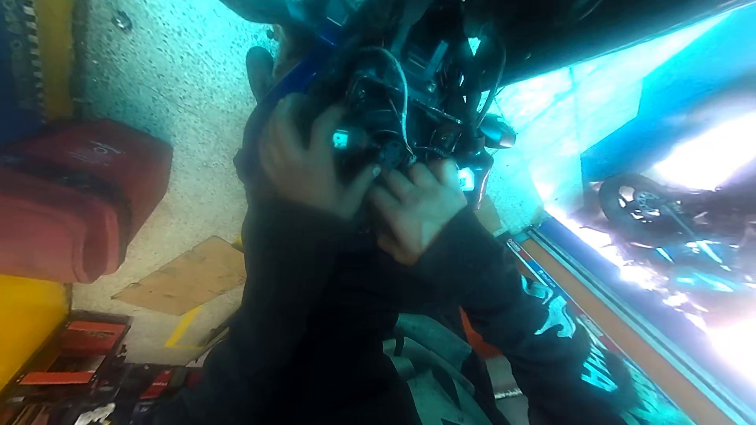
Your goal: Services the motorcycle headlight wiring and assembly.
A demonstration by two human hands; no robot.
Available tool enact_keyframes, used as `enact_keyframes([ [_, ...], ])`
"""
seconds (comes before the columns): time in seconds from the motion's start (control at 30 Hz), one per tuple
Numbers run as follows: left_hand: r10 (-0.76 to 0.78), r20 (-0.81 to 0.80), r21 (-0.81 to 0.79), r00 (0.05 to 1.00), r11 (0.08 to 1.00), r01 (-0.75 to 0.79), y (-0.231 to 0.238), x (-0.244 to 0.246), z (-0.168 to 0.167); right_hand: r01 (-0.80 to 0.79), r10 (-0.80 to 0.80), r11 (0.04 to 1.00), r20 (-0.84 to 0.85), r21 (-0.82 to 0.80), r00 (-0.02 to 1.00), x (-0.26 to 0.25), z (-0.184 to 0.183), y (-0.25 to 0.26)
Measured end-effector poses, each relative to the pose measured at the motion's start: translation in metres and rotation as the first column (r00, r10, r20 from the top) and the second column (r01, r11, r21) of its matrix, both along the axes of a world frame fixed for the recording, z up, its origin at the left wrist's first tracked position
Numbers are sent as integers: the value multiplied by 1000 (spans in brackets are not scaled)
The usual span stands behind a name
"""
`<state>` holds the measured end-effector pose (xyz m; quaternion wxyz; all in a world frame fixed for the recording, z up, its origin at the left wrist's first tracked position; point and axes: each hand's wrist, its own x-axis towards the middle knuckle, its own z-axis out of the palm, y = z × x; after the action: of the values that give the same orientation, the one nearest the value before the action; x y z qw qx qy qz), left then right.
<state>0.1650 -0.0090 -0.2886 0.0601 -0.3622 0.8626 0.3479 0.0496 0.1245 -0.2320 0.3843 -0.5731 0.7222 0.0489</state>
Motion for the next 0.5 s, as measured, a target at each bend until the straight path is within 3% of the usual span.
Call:
enact_keyframes([
  [0.27, 3, 45, -22, 999, 1000, -2, 6, 0, -1, 63, -59, 997, 78, -44, 995, -10, 6, 2],
  [0.5, -23, 27, -111, 999, 993, 25, 14, 1, -1, 32, -16, 994, 161, -101, 987, -20, -1, 10],
])
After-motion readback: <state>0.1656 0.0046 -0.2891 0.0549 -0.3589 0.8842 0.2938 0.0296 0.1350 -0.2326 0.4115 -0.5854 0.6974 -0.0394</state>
